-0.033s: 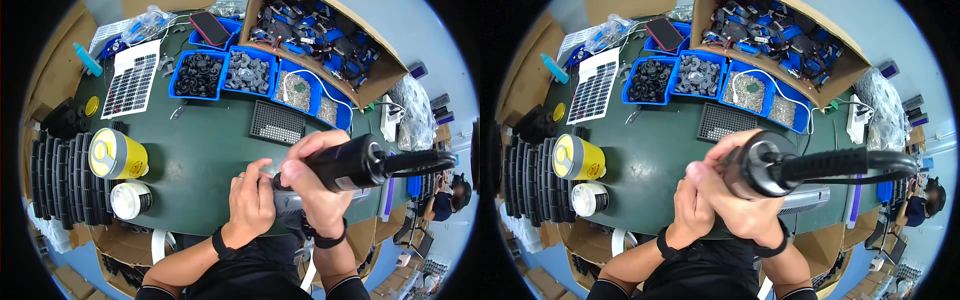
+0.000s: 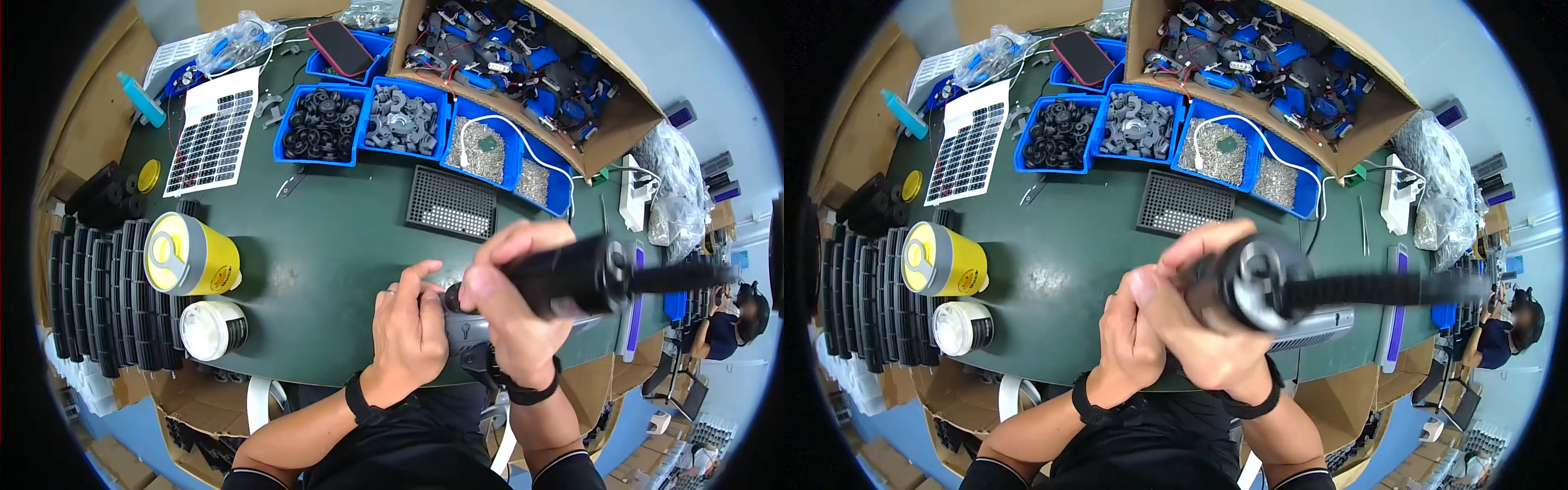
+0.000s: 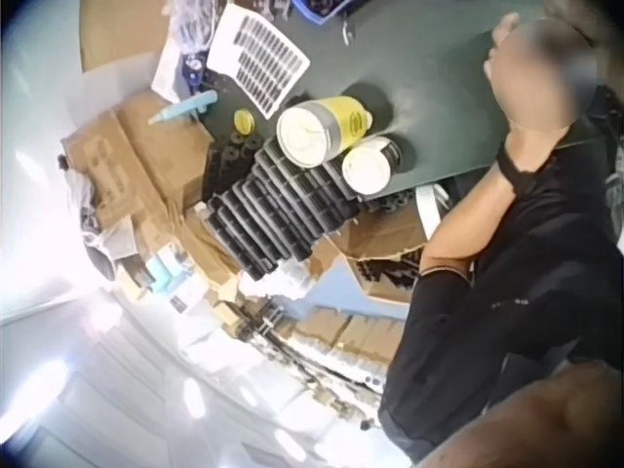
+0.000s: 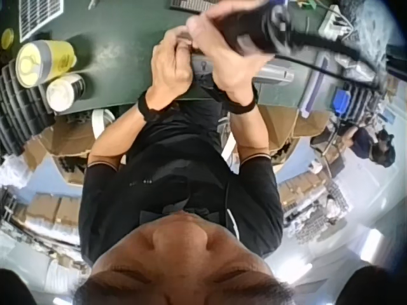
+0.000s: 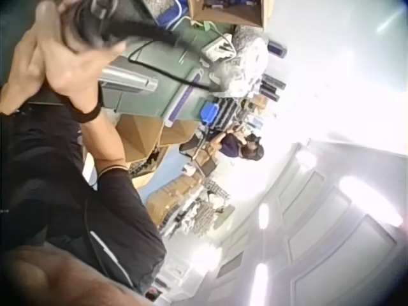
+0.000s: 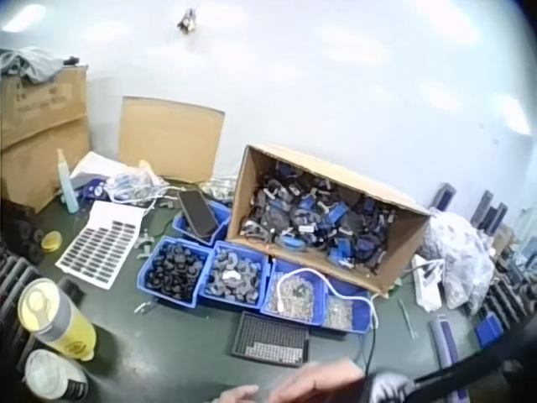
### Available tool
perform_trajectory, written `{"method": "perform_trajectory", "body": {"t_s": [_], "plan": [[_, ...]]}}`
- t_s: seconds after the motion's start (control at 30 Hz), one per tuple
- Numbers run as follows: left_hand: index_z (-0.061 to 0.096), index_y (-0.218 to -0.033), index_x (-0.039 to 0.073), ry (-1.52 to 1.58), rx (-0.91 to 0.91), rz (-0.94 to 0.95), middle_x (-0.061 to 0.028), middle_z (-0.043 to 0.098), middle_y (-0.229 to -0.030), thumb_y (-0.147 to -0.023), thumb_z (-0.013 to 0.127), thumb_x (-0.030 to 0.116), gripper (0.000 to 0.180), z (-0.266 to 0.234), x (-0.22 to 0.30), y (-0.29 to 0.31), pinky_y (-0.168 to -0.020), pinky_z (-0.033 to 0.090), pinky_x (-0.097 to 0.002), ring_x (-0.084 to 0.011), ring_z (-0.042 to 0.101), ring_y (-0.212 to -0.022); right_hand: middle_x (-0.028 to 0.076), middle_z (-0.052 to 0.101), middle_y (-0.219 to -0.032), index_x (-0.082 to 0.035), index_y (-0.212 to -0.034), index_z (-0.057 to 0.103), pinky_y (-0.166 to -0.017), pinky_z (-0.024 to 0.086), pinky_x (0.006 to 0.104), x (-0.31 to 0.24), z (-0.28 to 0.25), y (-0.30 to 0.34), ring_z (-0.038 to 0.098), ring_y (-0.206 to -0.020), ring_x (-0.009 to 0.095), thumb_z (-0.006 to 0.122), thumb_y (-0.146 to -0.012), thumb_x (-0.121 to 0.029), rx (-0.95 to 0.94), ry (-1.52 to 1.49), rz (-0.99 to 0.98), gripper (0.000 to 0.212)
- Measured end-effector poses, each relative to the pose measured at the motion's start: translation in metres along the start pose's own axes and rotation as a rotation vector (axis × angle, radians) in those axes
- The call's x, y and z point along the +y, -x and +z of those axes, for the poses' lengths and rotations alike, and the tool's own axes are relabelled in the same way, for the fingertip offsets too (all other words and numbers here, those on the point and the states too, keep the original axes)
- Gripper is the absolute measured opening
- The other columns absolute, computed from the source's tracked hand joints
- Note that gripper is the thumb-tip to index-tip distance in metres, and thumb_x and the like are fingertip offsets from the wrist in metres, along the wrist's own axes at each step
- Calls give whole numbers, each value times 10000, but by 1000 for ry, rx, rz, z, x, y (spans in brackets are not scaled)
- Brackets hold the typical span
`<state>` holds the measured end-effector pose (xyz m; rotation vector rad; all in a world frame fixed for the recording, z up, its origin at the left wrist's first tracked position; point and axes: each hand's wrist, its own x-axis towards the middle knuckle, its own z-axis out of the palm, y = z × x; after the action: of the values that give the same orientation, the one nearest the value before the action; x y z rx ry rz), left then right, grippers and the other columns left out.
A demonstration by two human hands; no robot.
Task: The person assembles a portable electronic device by inserting a purple grid into a grey housing and securing it with a heat gun. They then attach a grey cover to the assembly and use the heat gun to seal the seams of the casing.
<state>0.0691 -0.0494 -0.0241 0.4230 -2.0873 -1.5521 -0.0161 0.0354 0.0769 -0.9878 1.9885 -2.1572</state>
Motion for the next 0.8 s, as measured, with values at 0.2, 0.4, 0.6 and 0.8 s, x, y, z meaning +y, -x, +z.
{"method": "perform_trajectory", "body": {"t_s": [0.2,0.4,0.6,0.8], "plan": [[626,-1351,35,-51,-28,-7,-114,740,-934,-984,540,20,377,-1,-3,5,-835,460,-435,-311,649,-821,137,641,-854,-26,-1104,518,-615,566,320,-4,3,7,627,-671,173,764,-884,76,-85,-50,-71,346],[615,-1359,33,-21,8,4,-119,736,-933,-983,538,22,384,3,-2,2,-836,463,-439,-320,652,-832,141,652,-849,-30,-1099,525,-607,551,299,1,2,-1,625,-666,162,730,-882,106,-85,-3,-117,328],[612,-1353,33,-8,18,-26,-120,735,-923,-979,536,20,383,2,1,3,-832,462,-442,-317,657,-830,137,642,-843,-33,-1098,521,-611,556,303,5,-1,0,628,-666,169,723,-881,104,-128,-53,-117,327],[598,-1365,35,-87,-5,17,-116,740,-915,-983,535,26,388,1,-2,3,-836,467,-443,-325,673,-822,142,645,-859,-34,-1090,527,-626,567,311,1,-1,1,631,-674,174,733,-867,104,-157,-78,-70,333]]}}
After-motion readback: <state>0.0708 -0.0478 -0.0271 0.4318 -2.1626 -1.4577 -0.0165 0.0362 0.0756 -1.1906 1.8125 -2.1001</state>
